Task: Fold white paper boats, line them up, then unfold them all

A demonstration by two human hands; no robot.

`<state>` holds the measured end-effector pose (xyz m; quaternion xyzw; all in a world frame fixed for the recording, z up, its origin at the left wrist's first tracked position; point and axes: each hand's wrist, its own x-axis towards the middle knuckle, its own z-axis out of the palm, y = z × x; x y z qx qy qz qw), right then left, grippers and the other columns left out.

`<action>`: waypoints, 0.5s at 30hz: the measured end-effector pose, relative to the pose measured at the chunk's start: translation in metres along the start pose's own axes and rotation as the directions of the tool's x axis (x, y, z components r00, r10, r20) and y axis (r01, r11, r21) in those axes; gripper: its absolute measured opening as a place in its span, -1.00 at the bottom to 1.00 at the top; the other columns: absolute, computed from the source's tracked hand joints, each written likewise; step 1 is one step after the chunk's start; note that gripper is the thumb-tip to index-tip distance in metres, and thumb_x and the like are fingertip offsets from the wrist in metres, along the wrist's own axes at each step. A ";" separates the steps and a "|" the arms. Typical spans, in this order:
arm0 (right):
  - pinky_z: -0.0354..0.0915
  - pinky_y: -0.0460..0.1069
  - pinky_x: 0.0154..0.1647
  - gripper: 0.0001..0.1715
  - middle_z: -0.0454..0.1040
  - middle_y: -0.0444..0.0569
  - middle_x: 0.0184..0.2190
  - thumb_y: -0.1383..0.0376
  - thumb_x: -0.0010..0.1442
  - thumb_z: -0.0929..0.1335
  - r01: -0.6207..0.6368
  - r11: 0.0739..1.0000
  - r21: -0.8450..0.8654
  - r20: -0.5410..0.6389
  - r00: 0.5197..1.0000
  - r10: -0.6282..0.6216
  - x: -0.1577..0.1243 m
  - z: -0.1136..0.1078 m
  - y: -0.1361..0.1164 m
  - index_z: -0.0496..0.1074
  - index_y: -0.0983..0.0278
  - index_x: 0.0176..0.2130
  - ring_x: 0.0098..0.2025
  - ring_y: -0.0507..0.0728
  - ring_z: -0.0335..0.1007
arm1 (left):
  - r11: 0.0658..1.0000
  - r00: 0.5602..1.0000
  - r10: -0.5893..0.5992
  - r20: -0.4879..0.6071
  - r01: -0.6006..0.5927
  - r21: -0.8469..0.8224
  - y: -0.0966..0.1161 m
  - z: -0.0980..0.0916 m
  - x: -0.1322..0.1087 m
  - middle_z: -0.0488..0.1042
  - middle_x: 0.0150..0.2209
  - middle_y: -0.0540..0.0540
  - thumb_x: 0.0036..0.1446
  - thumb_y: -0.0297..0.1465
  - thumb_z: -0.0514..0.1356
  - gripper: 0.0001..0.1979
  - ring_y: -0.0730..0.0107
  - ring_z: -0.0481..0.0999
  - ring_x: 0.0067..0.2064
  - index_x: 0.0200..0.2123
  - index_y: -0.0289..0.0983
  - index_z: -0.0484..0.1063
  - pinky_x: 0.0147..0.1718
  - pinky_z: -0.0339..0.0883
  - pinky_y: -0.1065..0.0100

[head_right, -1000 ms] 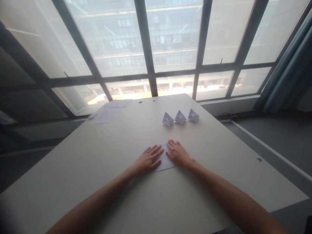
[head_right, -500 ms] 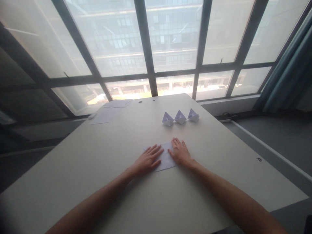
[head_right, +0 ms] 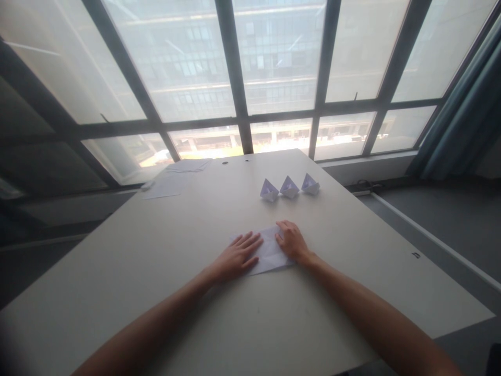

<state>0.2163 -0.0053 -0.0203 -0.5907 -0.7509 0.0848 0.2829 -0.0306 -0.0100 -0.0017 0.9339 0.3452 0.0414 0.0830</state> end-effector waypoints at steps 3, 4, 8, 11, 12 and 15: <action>0.17 0.03 0.19 -0.53 0.41 0.13 0.02 0.32 0.20 0.25 0.011 0.995 0.102 -0.073 0.997 -0.004 0.002 -0.002 0.001 0.36 0.36 0.10 0.09 0.19 0.29 | 1.000 1.000 0.010 0.005 -0.010 -0.005 0.000 -0.001 0.000 -0.15 0.40 0.05 0.33 0.01 -0.19 -0.40 0.18 -0.20 0.41 0.37 0.00 -0.11 0.33 -0.25 0.08; 0.21 0.03 0.16 -0.53 0.41 0.12 0.00 0.33 0.19 0.26 0.020 0.989 0.144 -0.100 0.995 -0.005 0.002 -0.002 0.002 0.37 0.35 0.08 0.05 0.18 0.31 | 1.000 1.000 0.014 0.007 -0.014 -0.006 0.000 -0.001 0.000 -0.15 0.40 0.05 0.33 0.01 -0.19 -0.40 0.18 -0.20 0.41 0.37 0.01 -0.11 0.33 -0.26 0.08; 0.38 0.03 -0.08 -0.55 0.41 0.08 -0.06 0.38 0.14 0.27 0.052 0.947 0.317 -0.188 0.982 0.009 0.006 0.001 0.007 0.40 0.29 0.04 -0.10 0.15 0.39 | 1.000 1.000 0.015 0.017 -0.015 0.000 0.001 -0.002 0.000 -0.19 0.41 0.01 0.34 0.00 -0.18 -0.41 0.19 -0.21 0.41 0.37 0.00 -0.09 0.32 -0.26 0.08; 0.41 0.04 -0.21 -0.55 0.42 0.06 -0.09 0.40 0.10 0.30 0.077 0.910 0.407 -0.242 0.970 0.026 0.007 0.004 0.011 0.42 0.27 0.01 -0.18 0.15 0.40 | 1.000 1.000 0.002 0.018 -0.002 0.009 0.002 -0.002 0.000 -0.24 0.41 -0.04 0.34 -0.01 -0.18 -0.41 0.21 -0.21 0.41 0.36 -0.02 -0.05 0.32 -0.25 0.10; 0.42 0.04 -0.24 -0.53 0.43 0.06 -0.10 0.40 0.08 0.31 0.079 0.898 0.433 -0.253 0.967 0.037 0.008 0.005 0.012 0.42 0.27 0.02 -0.21 0.14 0.40 | 1.000 1.000 -0.002 0.016 0.002 0.010 0.002 -0.002 0.000 -0.25 0.42 -0.04 0.34 -0.01 -0.17 -0.41 0.22 -0.21 0.41 0.36 -0.02 -0.04 0.32 -0.25 0.11; 0.43 0.03 -0.30 -0.49 0.43 0.08 -0.04 0.34 0.07 0.35 0.061 0.840 0.539 -0.269 0.958 0.102 0.008 0.004 0.011 0.38 0.26 0.06 -0.29 0.10 0.40 | 1.000 1.000 -0.013 0.007 0.013 0.007 0.001 -0.001 0.000 -0.22 0.41 -0.05 0.32 0.00 -0.15 -0.37 0.24 -0.20 0.41 0.37 -0.07 -0.09 0.33 -0.26 0.14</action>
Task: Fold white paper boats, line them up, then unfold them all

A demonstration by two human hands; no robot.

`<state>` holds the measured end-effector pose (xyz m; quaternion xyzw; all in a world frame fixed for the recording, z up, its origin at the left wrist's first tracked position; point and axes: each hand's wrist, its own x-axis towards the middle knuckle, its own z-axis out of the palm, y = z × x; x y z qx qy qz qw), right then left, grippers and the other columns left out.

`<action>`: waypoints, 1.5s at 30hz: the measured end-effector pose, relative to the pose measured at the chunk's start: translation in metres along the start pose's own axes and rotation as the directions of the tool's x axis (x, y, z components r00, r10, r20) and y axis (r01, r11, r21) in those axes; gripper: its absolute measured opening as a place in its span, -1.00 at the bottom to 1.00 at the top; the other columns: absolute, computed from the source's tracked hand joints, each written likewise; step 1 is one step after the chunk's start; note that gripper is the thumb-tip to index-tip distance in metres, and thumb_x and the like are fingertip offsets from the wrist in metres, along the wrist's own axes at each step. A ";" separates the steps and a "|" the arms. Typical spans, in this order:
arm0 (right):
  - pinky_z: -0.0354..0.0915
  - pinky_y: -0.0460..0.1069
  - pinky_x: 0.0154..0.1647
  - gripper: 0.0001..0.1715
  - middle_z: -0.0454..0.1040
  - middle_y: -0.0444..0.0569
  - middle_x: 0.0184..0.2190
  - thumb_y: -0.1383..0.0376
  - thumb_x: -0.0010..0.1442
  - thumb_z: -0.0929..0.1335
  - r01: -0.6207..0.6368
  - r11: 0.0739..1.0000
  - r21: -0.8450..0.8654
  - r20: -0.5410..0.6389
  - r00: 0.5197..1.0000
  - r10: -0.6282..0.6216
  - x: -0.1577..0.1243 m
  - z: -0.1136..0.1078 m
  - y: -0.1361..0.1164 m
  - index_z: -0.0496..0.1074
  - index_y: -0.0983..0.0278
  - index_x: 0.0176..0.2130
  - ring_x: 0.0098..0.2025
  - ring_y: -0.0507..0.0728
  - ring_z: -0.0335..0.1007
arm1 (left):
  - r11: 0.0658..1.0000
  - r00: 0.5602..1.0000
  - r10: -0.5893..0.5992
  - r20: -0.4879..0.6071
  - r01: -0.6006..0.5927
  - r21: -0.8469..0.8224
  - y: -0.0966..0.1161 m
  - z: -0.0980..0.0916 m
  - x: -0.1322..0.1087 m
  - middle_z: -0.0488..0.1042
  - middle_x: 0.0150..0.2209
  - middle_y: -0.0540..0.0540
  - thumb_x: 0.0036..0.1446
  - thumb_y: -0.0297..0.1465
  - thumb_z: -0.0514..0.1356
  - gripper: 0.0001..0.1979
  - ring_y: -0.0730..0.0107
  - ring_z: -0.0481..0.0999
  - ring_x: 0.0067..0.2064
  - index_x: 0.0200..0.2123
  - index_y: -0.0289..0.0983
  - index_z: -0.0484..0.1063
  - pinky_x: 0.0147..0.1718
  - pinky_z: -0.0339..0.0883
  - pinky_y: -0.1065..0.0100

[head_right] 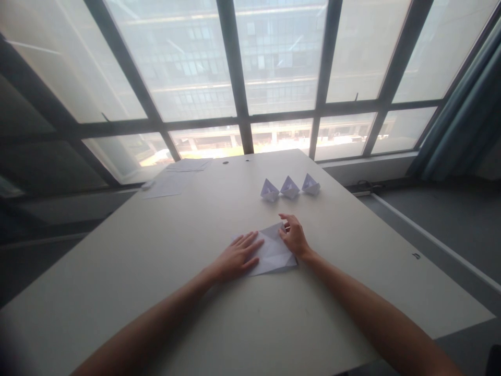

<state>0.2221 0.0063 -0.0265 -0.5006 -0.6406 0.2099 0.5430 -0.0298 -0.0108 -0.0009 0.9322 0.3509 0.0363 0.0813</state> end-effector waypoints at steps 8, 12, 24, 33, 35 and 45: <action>0.43 0.11 -0.17 -0.54 0.58 0.09 -0.17 0.06 0.21 0.33 -0.149 0.952 0.267 0.098 0.987 0.127 -0.004 -0.003 -0.020 0.49 0.32 -0.05 -0.19 0.22 0.50 | 1.000 0.998 0.002 -0.061 -0.003 -0.011 -0.001 0.004 -0.001 -0.07 0.39 -0.16 0.30 -0.03 -0.07 -0.30 0.18 -0.10 0.39 0.37 -0.24 -0.10 0.33 -0.21 0.16; 0.37 0.18 0.00 -0.52 0.57 0.07 -0.10 0.01 0.28 0.27 -0.077 0.974 0.212 0.347 0.938 -0.001 -0.009 -0.008 -0.032 0.56 0.29 -0.10 -0.05 0.27 0.49 | 1.000 0.992 -0.002 -0.122 0.000 -0.022 -0.001 0.000 -0.001 0.08 0.33 -0.20 0.27 -0.05 0.02 -0.33 0.08 0.06 0.34 0.34 -0.25 0.03 0.29 -0.04 0.12; 0.13 0.07 0.28 -0.60 0.41 -0.05 0.14 0.09 0.34 0.22 0.349 0.937 0.005 0.705 0.663 -0.250 -0.016 -0.012 -0.051 0.55 0.14 -0.05 0.24 0.17 0.23 | 0.996 0.953 -0.056 -0.297 0.032 -0.083 -0.003 -0.002 0.005 0.43 0.02 -0.10 0.29 -0.39 0.04 -0.69 0.26 0.38 0.04 0.06 -0.16 0.42 0.11 0.25 0.24; 0.04 0.10 0.33 -0.48 0.22 0.01 0.27 0.08 0.32 0.25 0.451 0.887 -0.100 0.777 0.592 -0.214 -0.018 -0.012 -0.053 0.35 0.18 0.19 0.32 0.18 0.08 | 0.995 0.968 -0.079 -0.239 0.090 0.031 -0.001 -0.003 0.002 0.30 0.15 -0.17 0.27 -0.37 0.03 -0.58 0.14 0.22 0.15 0.20 -0.21 0.25 0.14 0.18 0.13; -0.04 0.11 0.36 -0.38 0.13 0.05 0.31 0.06 0.33 0.24 0.462 0.879 -0.117 0.797 0.571 -0.194 -0.021 -0.011 -0.051 0.22 0.22 0.28 0.35 0.18 0.00 | 0.993 0.970 -0.093 -0.225 0.107 0.049 0.000 -0.004 0.002 0.29 0.15 -0.17 0.27 -0.35 0.03 -0.57 0.14 0.22 0.16 0.20 -0.21 0.24 0.14 0.18 0.14; -0.35 0.19 0.40 -0.06 -0.28 0.14 0.40 -0.15 0.31 0.10 0.478 0.826 -0.299 0.807 0.589 -0.048 -0.035 0.000 -0.045 -0.20 0.36 0.39 0.42 0.25 -0.43 | 0.980 0.961 -0.167 -0.218 0.186 0.069 0.005 -0.003 0.001 0.27 0.18 -0.22 0.27 -0.25 0.02 -0.54 0.02 0.22 0.16 0.20 -0.22 0.21 0.09 0.18 0.04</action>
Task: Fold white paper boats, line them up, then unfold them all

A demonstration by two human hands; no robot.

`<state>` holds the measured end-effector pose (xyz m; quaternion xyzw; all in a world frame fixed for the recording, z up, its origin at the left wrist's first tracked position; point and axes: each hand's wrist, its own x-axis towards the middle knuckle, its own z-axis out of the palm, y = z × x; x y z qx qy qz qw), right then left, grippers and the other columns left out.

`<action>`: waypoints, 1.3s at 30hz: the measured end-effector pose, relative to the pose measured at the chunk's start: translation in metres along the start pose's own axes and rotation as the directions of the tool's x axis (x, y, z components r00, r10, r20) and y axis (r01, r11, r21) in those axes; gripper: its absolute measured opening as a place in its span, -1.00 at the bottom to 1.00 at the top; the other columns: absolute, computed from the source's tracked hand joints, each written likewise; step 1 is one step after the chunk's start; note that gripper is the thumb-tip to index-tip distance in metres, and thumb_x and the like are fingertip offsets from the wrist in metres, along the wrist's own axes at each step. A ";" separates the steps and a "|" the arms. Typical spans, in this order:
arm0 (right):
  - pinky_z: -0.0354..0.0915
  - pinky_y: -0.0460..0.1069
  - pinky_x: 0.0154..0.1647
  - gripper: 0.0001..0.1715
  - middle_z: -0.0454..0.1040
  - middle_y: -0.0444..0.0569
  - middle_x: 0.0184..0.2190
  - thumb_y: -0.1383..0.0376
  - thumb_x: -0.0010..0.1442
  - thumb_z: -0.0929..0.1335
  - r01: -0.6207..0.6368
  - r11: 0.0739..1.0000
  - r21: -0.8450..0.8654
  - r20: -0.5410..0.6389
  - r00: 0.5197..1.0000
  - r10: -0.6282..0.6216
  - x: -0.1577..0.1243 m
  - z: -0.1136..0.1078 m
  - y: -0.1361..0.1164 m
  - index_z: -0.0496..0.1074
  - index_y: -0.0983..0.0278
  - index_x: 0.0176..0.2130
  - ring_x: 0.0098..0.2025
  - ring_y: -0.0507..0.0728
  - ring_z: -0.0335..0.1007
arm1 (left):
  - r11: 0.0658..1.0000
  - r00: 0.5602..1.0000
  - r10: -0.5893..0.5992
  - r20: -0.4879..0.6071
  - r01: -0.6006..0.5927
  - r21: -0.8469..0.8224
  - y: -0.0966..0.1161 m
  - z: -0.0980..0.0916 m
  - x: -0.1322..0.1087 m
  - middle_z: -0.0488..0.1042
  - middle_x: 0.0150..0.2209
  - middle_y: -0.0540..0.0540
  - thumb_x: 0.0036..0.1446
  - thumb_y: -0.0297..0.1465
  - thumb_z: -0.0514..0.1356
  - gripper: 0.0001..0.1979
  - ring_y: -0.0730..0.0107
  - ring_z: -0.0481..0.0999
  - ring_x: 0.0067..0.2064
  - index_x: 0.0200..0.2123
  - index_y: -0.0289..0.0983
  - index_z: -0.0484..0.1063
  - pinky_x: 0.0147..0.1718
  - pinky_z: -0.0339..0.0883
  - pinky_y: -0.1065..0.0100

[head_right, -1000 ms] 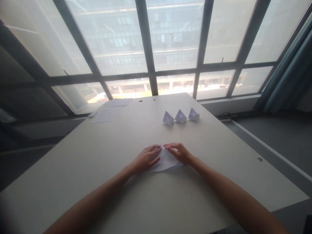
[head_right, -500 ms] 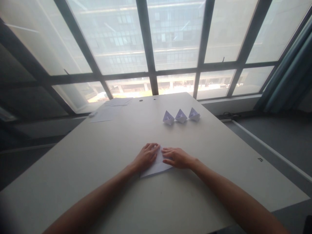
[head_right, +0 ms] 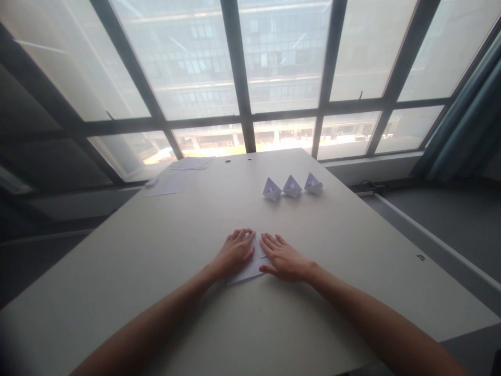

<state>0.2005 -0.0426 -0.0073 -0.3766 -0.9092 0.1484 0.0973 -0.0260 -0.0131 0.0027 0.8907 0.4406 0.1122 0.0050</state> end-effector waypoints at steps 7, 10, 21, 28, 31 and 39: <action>-0.34 0.21 0.40 -0.08 -0.27 0.12 0.40 -0.15 0.32 0.08 -0.046 0.999 -0.024 -0.020 0.999 0.045 0.001 0.000 0.000 -0.20 0.34 0.39 0.42 0.27 -0.40 | 0.996 0.997 0.083 0.004 -0.083 -0.021 -0.004 0.006 0.002 0.14 0.31 -0.22 0.32 -0.33 -0.07 -0.53 0.13 0.03 0.34 0.25 -0.31 0.16 0.27 -0.07 0.08; -0.36 0.22 0.39 -0.06 -0.26 0.12 0.40 -0.16 0.31 0.08 -0.039 0.999 -0.028 -0.026 0.999 0.038 0.003 0.000 -0.002 -0.23 0.34 0.40 0.42 0.27 -0.40 | 0.980 0.976 0.193 0.098 -0.187 -0.068 -0.009 0.012 0.002 0.00 0.37 -0.19 0.37 -0.30 -0.16 -0.48 0.27 -0.08 0.39 0.33 -0.32 0.02 0.32 -0.18 0.19; -0.43 0.25 0.38 -0.13 -0.26 0.08 0.40 -0.15 0.33 0.01 -0.091 0.996 -0.016 -0.029 0.995 0.090 0.009 -0.003 0.007 -0.21 0.29 0.40 0.42 0.24 -0.36 | 0.993 0.983 0.110 0.146 -0.104 -0.046 -0.017 0.012 0.003 -0.15 0.39 -0.23 0.33 -0.01 -0.18 -0.29 0.24 -0.18 0.41 0.38 -0.32 -0.13 0.32 -0.24 0.17; -0.45 0.30 0.36 0.04 -0.20 0.23 0.38 -0.24 0.26 -0.02 -0.299 0.952 -0.067 -0.043 0.954 0.296 -0.007 0.000 0.017 -0.14 0.45 0.38 0.42 0.30 -0.41 | 0.997 0.988 0.072 0.139 -0.067 -0.039 -0.022 0.015 0.004 -0.14 0.39 -0.24 0.32 -0.01 -0.16 -0.28 0.23 -0.17 0.40 0.38 -0.32 -0.14 0.32 -0.24 0.15; -0.43 0.32 0.36 0.04 -0.21 0.23 0.39 -0.24 0.26 -0.02 -0.344 0.937 -0.058 -0.027 0.939 0.343 -0.011 -0.001 0.025 -0.14 0.46 0.38 0.42 0.31 -0.42 | 0.999 0.990 0.045 0.135 -0.040 -0.036 -0.025 0.016 0.005 -0.14 0.39 -0.24 0.32 -0.01 -0.15 -0.28 0.21 -0.16 0.40 0.38 -0.31 -0.14 0.32 -0.24 0.13; -0.19 0.23 0.36 -0.34 -0.01 0.14 0.36 0.25 0.35 -0.03 -0.427 0.898 0.106 -0.242 0.865 0.440 -0.002 -0.013 0.053 0.03 0.41 0.34 0.40 0.16 -0.15 | 0.998 0.988 0.044 0.147 -0.037 -0.054 -0.028 0.013 0.006 -0.16 0.39 -0.24 0.32 -0.02 -0.15 -0.27 0.22 -0.17 0.40 0.38 -0.32 -0.16 0.32 -0.26 0.13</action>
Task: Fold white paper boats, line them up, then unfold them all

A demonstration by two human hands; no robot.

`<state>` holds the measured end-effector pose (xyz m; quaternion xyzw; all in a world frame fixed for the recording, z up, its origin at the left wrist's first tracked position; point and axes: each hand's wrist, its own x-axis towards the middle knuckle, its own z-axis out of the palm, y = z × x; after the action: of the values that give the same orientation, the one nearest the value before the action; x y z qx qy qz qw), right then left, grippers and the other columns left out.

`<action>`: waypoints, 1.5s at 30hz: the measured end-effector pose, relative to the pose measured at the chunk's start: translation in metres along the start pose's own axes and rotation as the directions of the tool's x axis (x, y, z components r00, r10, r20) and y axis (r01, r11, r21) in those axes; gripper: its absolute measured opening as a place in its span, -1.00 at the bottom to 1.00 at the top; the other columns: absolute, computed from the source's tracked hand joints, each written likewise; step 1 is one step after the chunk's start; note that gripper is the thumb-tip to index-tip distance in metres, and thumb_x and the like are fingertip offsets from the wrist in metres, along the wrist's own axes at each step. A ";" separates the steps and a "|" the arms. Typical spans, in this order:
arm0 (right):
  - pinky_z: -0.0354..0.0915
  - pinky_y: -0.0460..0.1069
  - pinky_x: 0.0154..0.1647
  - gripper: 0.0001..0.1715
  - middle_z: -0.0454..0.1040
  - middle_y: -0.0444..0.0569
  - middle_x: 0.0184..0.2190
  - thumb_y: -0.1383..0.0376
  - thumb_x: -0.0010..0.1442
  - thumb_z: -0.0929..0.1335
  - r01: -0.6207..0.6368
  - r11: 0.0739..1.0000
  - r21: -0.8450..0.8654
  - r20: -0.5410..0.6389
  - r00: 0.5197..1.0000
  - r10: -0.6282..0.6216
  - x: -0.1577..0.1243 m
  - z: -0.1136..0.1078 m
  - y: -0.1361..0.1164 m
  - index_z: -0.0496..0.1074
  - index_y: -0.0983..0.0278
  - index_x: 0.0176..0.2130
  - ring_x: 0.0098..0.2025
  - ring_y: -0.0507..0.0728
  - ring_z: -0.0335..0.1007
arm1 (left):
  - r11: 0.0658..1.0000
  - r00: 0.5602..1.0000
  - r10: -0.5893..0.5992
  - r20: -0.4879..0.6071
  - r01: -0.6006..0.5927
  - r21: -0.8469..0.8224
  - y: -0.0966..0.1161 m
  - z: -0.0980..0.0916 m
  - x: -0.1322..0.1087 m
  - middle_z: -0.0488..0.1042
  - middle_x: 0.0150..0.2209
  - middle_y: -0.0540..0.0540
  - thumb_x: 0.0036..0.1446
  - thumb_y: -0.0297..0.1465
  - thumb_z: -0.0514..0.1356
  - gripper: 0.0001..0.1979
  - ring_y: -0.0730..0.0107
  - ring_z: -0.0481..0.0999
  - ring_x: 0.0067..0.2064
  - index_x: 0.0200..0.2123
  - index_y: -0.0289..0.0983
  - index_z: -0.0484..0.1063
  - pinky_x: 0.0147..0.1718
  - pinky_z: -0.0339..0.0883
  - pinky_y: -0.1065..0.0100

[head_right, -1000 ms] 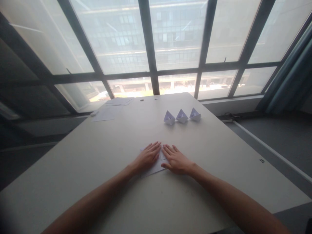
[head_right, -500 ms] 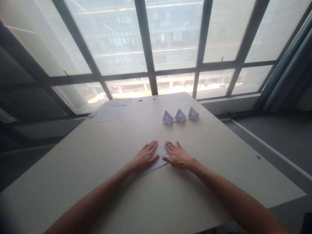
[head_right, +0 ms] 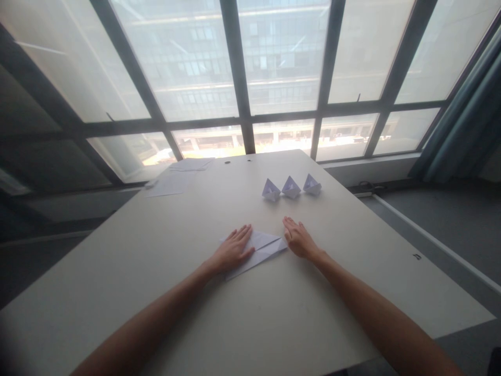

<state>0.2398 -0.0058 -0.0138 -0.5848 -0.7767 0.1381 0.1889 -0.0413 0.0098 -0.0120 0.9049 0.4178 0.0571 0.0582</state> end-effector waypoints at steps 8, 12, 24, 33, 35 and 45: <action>-0.40 0.27 0.37 -0.32 -0.11 0.03 0.39 0.15 0.36 0.10 0.387 0.922 -0.021 0.175 0.909 -0.378 -0.012 0.014 -0.038 -0.10 0.24 0.39 0.42 0.19 -0.28 | 1.000 1.000 0.012 -0.027 -0.011 0.008 0.003 0.000 0.000 -0.13 0.39 -0.22 0.32 -0.03 -0.13 -0.29 0.21 -0.18 0.41 0.38 -0.31 -0.13 0.32 -0.25 0.10; -0.44 0.26 0.37 -0.29 -0.18 0.06 0.40 0.08 0.38 0.09 0.403 0.914 -0.041 0.219 0.897 -0.385 -0.016 0.016 -0.042 -0.12 0.27 0.39 0.42 0.21 -0.33 | 1.000 1.000 0.003 -0.031 -0.003 0.001 0.003 0.002 0.000 -0.09 0.38 -0.24 0.35 -0.05 -0.22 -0.33 0.22 -0.15 0.40 0.36 -0.35 -0.06 0.32 -0.21 0.08; -0.43 0.23 0.38 -0.28 -0.17 0.04 0.40 0.04 0.38 0.09 0.400 0.916 -0.023 0.240 0.892 -0.383 -0.014 0.013 -0.040 -0.13 0.24 0.39 0.42 0.19 -0.33 | 0.976 0.968 -0.214 -0.132 0.219 0.019 0.003 0.009 0.002 -0.01 0.36 -0.34 0.29 0.04 -0.17 -0.24 0.03 -0.12 0.39 0.33 -0.40 0.01 0.30 -0.21 -0.05; -0.44 0.23 0.38 -0.27 -0.21 0.05 0.40 0.03 0.39 0.06 0.407 0.911 -0.063 0.255 0.889 -0.380 -0.015 0.012 -0.042 -0.15 0.29 0.39 0.43 0.19 -0.36 | 0.999 0.984 -0.037 -0.172 0.042 0.025 0.009 0.002 0.002 0.09 0.34 -0.25 0.36 -0.17 -0.13 -0.43 0.23 -0.01 0.38 0.30 -0.38 0.09 0.32 -0.14 0.13; -0.43 0.22 0.38 -0.27 -0.20 0.05 0.40 0.03 0.38 0.06 0.406 0.912 -0.067 0.251 0.891 -0.378 -0.015 0.011 -0.042 -0.15 0.29 0.39 0.43 0.19 -0.36 | 1.000 0.991 -0.005 -0.134 0.007 0.012 0.012 0.001 0.000 0.12 0.32 -0.24 0.36 -0.15 -0.14 -0.43 0.25 0.05 0.36 0.29 -0.35 0.13 0.31 -0.07 0.16; -0.29 0.22 0.38 -0.36 0.05 0.07 0.35 0.07 0.38 0.11 0.452 0.892 -0.005 0.217 0.871 -0.440 -0.018 -0.005 -0.054 0.08 0.27 0.34 0.39 0.19 -0.14 | 0.994 0.990 -0.106 -0.091 0.109 0.024 0.012 0.004 -0.002 0.00 0.36 -0.29 0.32 -0.10 -0.10 -0.35 0.16 -0.05 0.38 0.32 -0.40 0.05 0.31 -0.15 0.06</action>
<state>0.2005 -0.0384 0.0115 -0.3770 -0.9096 0.1301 0.1162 -0.0329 0.0005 -0.0146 0.8783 0.4690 0.0884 0.0294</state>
